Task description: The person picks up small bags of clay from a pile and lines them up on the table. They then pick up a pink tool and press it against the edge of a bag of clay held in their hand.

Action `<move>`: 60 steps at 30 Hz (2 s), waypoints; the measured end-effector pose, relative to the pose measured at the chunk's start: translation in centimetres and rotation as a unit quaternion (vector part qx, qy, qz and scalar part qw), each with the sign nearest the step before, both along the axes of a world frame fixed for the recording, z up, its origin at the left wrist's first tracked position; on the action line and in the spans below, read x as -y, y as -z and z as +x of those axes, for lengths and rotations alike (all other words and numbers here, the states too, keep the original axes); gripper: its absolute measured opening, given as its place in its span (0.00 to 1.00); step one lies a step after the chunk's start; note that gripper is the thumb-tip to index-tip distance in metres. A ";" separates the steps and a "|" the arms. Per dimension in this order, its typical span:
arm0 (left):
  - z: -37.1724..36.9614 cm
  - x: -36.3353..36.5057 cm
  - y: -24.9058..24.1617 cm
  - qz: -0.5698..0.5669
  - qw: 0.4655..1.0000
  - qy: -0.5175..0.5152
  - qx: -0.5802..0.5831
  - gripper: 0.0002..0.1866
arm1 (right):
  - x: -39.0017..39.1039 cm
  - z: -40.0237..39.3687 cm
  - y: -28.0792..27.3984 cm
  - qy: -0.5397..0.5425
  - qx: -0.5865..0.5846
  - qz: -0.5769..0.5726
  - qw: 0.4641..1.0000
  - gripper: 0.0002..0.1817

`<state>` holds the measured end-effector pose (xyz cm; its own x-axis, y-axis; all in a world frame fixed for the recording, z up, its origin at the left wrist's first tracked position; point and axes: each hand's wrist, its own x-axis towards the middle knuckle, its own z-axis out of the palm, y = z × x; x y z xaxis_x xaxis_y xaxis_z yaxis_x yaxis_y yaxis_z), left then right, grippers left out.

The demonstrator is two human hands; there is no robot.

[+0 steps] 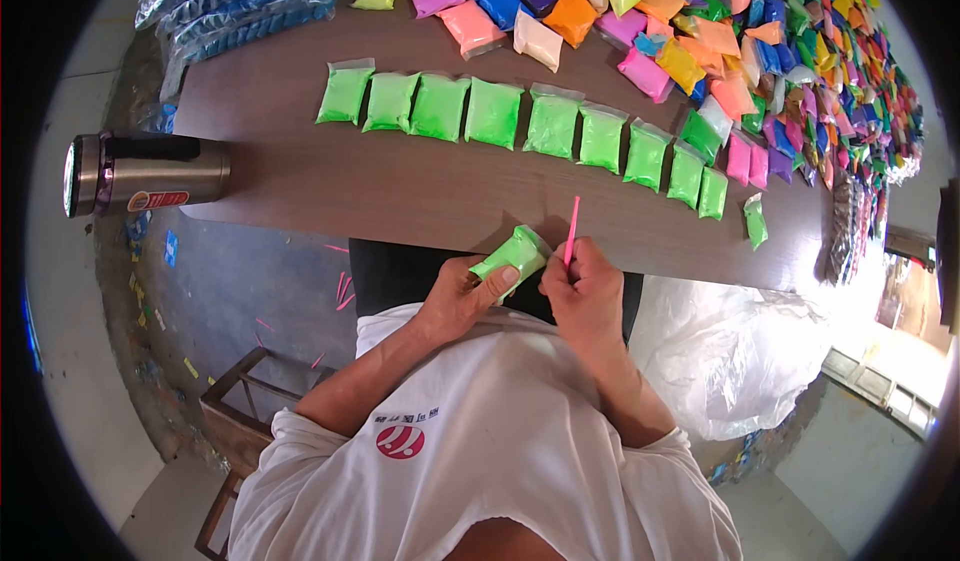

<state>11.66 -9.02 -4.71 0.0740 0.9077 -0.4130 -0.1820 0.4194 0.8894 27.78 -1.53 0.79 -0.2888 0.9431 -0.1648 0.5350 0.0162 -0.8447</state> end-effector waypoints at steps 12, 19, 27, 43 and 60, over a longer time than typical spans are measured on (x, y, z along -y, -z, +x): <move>-0.1 -0.1 0.1 0.014 1.000 0.008 0.015 0.26 | -2.1 2.4 -1.7 0.054 -0.180 -0.159 0.969 0.13; 0.0 -0.3 -0.4 0.020 0.999 0.001 0.030 0.26 | -3.2 2.0 -2.1 0.012 -0.230 -0.165 0.959 0.11; -0.2 -0.3 -0.1 0.014 1.000 0.015 0.020 0.27 | -3.7 1.1 -1.0 0.012 -0.228 -0.104 0.968 0.08; -0.2 -0.2 0.0 0.023 0.999 0.011 0.027 0.27 | -3.3 0.7 -1.1 0.019 -0.201 -0.124 0.972 0.07; 0.0 -0.2 0.1 0.021 0.999 0.002 0.035 0.27 | -3.2 0.7 -0.7 0.019 -0.188 -0.120 0.975 0.07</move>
